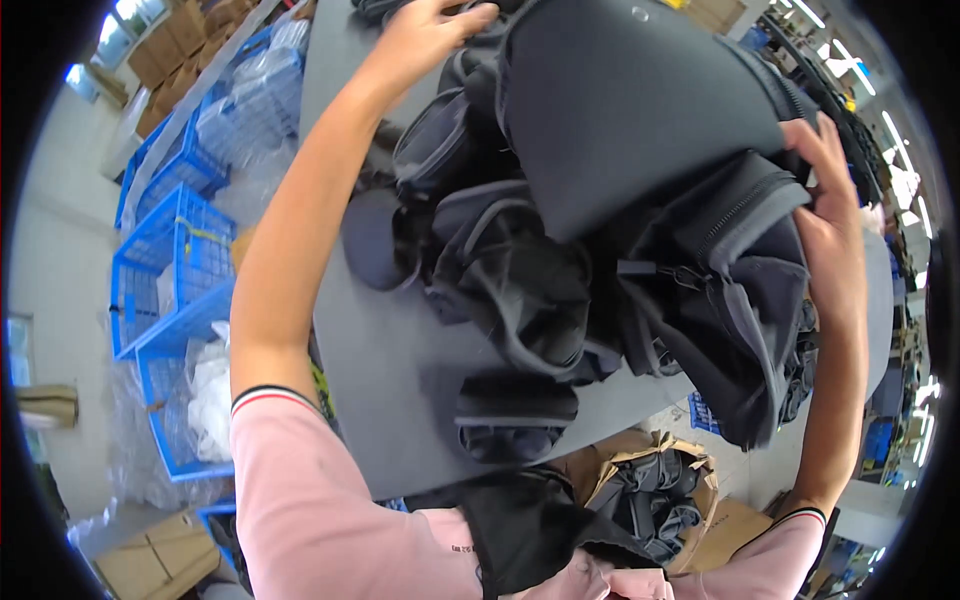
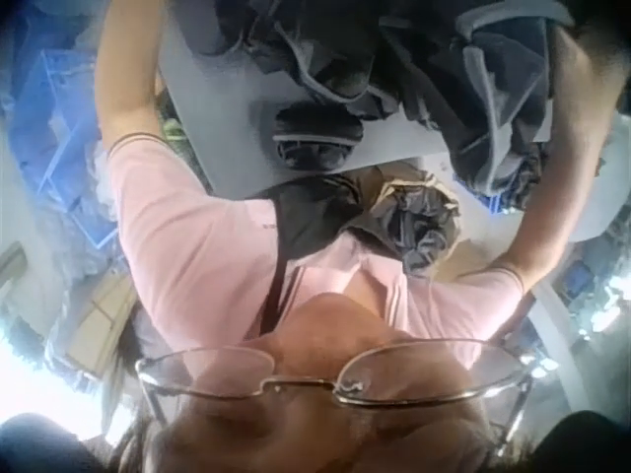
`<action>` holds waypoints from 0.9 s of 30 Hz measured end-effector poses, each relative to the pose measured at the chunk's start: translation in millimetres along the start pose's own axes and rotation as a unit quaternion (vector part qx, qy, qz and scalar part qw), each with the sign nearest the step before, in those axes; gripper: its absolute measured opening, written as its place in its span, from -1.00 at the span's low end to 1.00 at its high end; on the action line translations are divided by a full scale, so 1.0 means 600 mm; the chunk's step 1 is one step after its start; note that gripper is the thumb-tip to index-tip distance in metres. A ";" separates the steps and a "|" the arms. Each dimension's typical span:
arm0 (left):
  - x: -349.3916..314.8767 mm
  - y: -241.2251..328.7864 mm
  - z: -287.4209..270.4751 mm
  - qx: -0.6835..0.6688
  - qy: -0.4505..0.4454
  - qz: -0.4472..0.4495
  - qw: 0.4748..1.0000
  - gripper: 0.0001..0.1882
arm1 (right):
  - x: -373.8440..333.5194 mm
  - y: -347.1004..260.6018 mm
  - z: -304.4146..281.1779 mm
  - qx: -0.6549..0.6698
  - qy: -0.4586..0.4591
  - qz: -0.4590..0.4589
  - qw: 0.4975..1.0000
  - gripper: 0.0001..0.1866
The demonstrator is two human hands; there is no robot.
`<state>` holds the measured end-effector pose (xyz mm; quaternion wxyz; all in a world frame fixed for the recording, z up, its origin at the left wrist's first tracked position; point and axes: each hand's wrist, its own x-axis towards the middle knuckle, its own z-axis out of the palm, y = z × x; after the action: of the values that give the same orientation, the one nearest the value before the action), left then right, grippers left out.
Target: Moving bags from a large barrel onto a table and inspecting them with snips.
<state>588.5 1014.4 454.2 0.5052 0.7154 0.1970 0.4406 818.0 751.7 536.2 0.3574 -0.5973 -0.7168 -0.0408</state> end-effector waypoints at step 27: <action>-0.709 -0.083 0.094 0.137 0.348 -0.195 0.907 -0.53 | -0.233 -0.230 0.330 -0.168 -0.236 -0.324 0.901 -0.77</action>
<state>416.3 694.2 220.4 0.3774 0.5264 0.5547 0.5224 608.2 693.0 361.5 0.0394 -0.3757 -0.9164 -0.1321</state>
